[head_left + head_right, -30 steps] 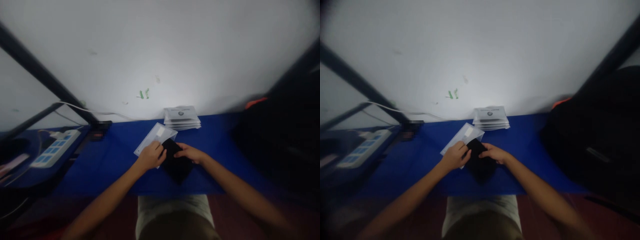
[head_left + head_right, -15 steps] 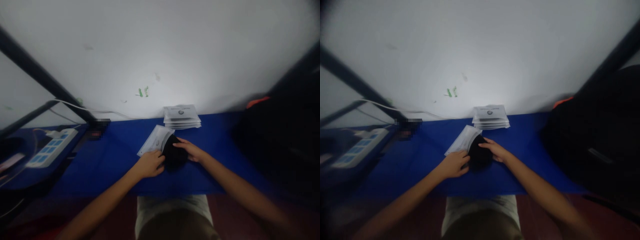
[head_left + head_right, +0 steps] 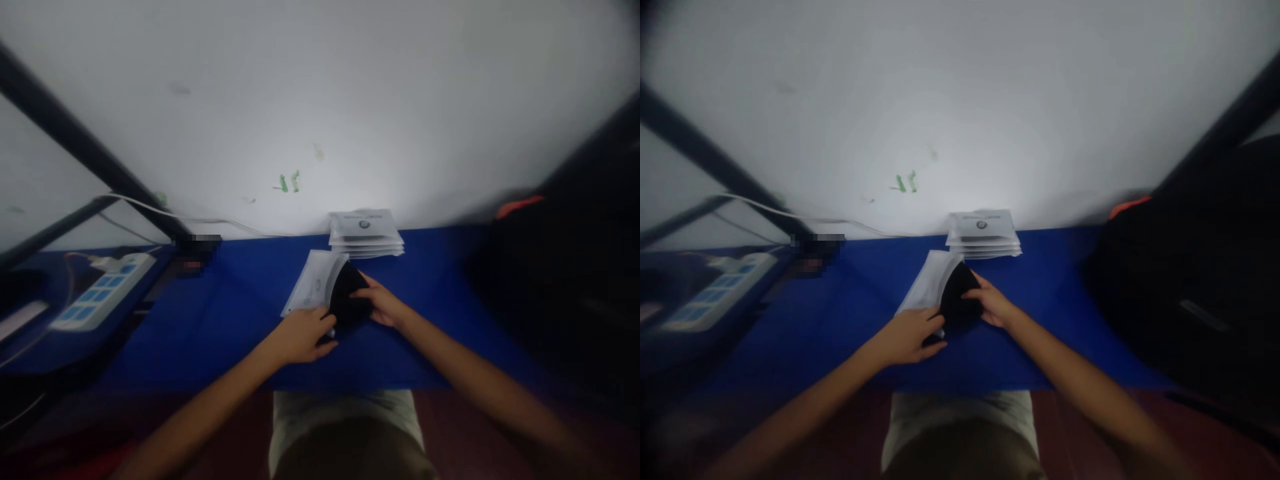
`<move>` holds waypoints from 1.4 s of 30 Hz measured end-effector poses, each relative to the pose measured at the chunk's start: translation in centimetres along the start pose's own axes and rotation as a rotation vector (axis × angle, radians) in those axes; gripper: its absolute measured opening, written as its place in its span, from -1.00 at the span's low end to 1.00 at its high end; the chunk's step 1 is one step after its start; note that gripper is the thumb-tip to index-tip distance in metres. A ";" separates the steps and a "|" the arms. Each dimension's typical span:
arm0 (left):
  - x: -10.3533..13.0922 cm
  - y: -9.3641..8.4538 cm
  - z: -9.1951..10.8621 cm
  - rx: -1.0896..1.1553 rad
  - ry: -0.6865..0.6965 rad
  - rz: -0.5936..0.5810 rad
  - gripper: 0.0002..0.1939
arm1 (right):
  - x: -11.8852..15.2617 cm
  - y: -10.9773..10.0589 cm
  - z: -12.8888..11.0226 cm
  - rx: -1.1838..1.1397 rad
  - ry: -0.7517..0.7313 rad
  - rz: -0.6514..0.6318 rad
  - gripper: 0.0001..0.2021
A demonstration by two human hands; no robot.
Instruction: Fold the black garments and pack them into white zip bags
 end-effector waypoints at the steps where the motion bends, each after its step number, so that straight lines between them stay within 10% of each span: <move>1: 0.0 0.0 0.1 0.001 -0.013 -0.005 -0.74 | 0.0 0.0 0.0 -0.012 -0.008 0.005 -0.28; 12: -1.7 0.9 1.7 -0.092 -0.038 0.001 -0.79 | -0.4 -1.3 0.1 -0.044 -0.086 0.228 -0.59; 24: -2.2 -0.2 2.8 -0.062 0.026 0.021 -0.85 | -0.5 -0.7 -0.4 0.945 -0.367 0.178 -0.30; 34: -1.8 -0.3 2.1 -0.087 0.002 0.059 -0.87 | 0.5 -1.3 -0.9 0.299 0.101 0.068 -0.37; 42: -3.5 0.2 3.6 -0.150 0.112 0.216 -0.80 | -1.0 -0.6 0.8 0.684 -0.104 0.283 0.05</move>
Point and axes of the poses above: each hand's wrist, its own x-axis away from the middle knuckle, its own y-axis out of the palm, z = x × y, the point moved 4 cm from there along -x, towards the middle knuckle, and after that the axes turned 5 degrees about -z, right-handed, at the moved point
